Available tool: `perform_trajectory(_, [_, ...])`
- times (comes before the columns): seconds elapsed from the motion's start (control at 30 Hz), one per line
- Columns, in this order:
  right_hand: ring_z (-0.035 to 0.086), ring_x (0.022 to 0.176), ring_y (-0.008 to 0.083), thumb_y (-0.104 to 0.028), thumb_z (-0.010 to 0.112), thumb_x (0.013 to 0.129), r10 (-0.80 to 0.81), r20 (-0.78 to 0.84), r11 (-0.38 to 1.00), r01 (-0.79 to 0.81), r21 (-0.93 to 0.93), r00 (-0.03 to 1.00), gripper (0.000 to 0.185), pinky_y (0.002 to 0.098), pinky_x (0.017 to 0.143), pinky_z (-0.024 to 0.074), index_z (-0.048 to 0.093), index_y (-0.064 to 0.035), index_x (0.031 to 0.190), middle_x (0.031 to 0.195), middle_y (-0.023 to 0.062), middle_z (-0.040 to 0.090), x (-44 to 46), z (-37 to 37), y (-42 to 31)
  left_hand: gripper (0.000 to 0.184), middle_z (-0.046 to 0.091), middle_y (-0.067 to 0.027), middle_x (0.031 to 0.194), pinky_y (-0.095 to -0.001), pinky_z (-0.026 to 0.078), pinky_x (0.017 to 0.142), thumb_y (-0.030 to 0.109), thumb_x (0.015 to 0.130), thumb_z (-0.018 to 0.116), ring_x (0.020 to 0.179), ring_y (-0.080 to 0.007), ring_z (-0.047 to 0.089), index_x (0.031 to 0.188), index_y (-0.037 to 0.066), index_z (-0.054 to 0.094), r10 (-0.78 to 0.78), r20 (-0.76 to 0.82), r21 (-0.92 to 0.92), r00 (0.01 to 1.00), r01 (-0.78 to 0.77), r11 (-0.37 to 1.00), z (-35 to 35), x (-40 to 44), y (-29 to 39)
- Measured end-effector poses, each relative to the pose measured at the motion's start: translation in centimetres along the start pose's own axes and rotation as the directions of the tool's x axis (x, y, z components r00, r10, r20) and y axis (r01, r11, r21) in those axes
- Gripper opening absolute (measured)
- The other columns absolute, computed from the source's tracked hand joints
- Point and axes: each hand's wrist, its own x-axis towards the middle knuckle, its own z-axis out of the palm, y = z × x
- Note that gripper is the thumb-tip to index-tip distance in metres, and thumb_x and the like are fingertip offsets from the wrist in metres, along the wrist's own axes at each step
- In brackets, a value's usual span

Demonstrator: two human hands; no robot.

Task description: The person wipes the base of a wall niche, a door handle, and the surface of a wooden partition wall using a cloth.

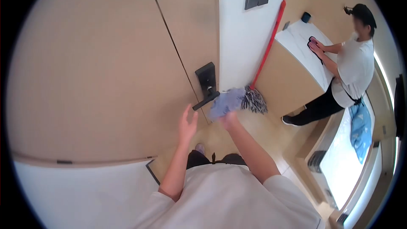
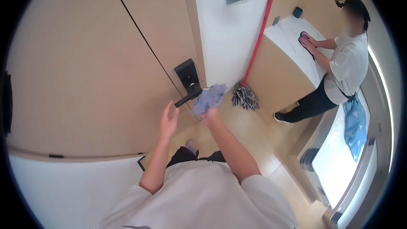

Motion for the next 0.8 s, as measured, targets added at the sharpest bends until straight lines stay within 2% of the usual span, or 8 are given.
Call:
perform_trajectory(0.1, [0.061,0.123,0.0305,-0.046,0.054,0.106,-0.273,-0.463,0.925,0.099,-0.366,0.844,0.058,0.0441,0.108,0.0465,0.049,-0.0052,0.147,0.13,0.0153,0.064,2.9,8.7,2.0,0.051,0.059,-0.0164,0.148,-0.0387,0.039,0.118,0.022,0.105,0.065,0.14,-0.0234,0.053,0.149,0.002,0.051,0.029,0.168,-0.111,0.985,-0.011,0.994,-0.7,2.0,-0.8])
perform_trajectory(0.2, [0.068,0.108,0.041,-0.052,0.058,0.103,-0.704,-0.33,0.512,0.129,-0.849,0.629,0.061,0.0471,0.093,0.0523,0.05,0.0023,0.13,0.117,0.0275,0.067,5.7,7.4,4.4,0.048,0.063,-0.015,0.142,-0.0358,0.042,0.115,0.016,0.104,0.065,0.134,-0.0214,0.058,0.146,-0.001,0.052,0.008,0.267,-0.273,0.964,0.068,0.96,-1.6,3.7,-2.2])
perform_trajectory(0.23, [0.067,0.108,0.0489,-0.05,0.061,0.101,-0.748,-0.295,0.438,0.107,-0.893,0.595,0.063,0.0498,0.091,0.0515,0.049,0.0057,0.127,0.116,0.0373,0.065,5.8,6.9,4.4,0.047,0.064,-0.0143,0.139,-0.0353,0.043,0.114,0.016,0.103,0.066,0.131,-0.0206,0.06,0.145,-0.001,0.053,0.009,0.303,-0.254,0.953,0.072,0.965,-1.9,4.0,-2.2])
perform_trajectory(0.37, [0.065,0.11,0.0514,-0.045,0.058,0.104,-0.727,-0.299,0.385,0.006,-0.923,0.618,0.058,0.0515,0.091,0.0507,0.048,0.0078,0.126,0.116,0.0381,0.065,5.1,6.7,4.5,0.043,0.069,-0.0123,0.128,-0.034,0.048,0.108,0.014,0.102,0.068,0.118,-0.0189,0.065,0.141,0.0,0.058,0.059,0.383,-0.181,0.922,0.012,0.983,-2.0,4.8,-2.6])
perform_trajectory(0.43, [0.065,0.11,0.0518,-0.041,0.056,0.106,-0.751,-0.276,0.385,0.058,-0.921,0.6,0.054,0.0517,0.091,0.0503,0.048,0.008,0.126,0.115,0.0383,0.064,4.5,8.0,4.4,0.04,0.071,-0.012,0.124,-0.0334,0.05,0.105,0.015,0.1,0.07,0.113,-0.0186,0.067,0.136,0.0,0.062,0.08,0.39,-0.166,0.918,-0.016,0.986,-1.9,5.0,-3.1])
perform_trajectory(0.53, [0.064,0.11,0.0527,-0.038,0.052,0.108,-0.848,-0.153,0.262,0.152,-0.953,0.508,0.049,0.0515,0.091,0.0498,0.048,0.007,0.128,0.113,0.0377,0.065,4.3,9.0,4.7,0.035,0.073,-0.0123,0.12,-0.0318,0.052,0.099,0.015,0.098,0.073,0.108,-0.0182,0.069,0.129,0.0,0.068,0.061,0.41,-0.156,0.91,0.004,0.988,-2.0,6.0,-3.1])
perform_trajectory(0.63, [0.064,0.108,0.0525,-0.037,0.048,0.11,-0.904,-0.132,0.198,0.126,-0.972,0.406,0.046,0.0512,0.09,0.0494,0.05,0.0058,0.125,0.111,0.0368,0.065,4.6,9.1,5.2,0.032,0.073,-0.0127,0.116,-0.0302,0.053,0.095,0.016,0.096,0.076,0.104,-0.0181,0.07,0.124,0.0,0.072,0.045,0.443,-0.136,0.896,0.018,0.991,-2.3,6.2,-2.4])
perform_trajectory(0.8, [0.064,0.107,0.0513,-0.043,0.049,0.109,-0.737,-0.328,0.366,-0.059,-0.929,0.592,0.053,0.0513,0.091,0.0493,0.054,0.0069,0.127,0.11,0.0358,0.065,4.6,8.1,2.7,0.032,0.073,-0.0122,0.111,-0.0295,0.053,0.093,0.016,0.096,0.077,0.101,-0.0188,0.071,0.123,0.0,0.073,0.125,0.386,-0.194,0.914,-0.052,0.98,-2.5,5.9,-2.5])
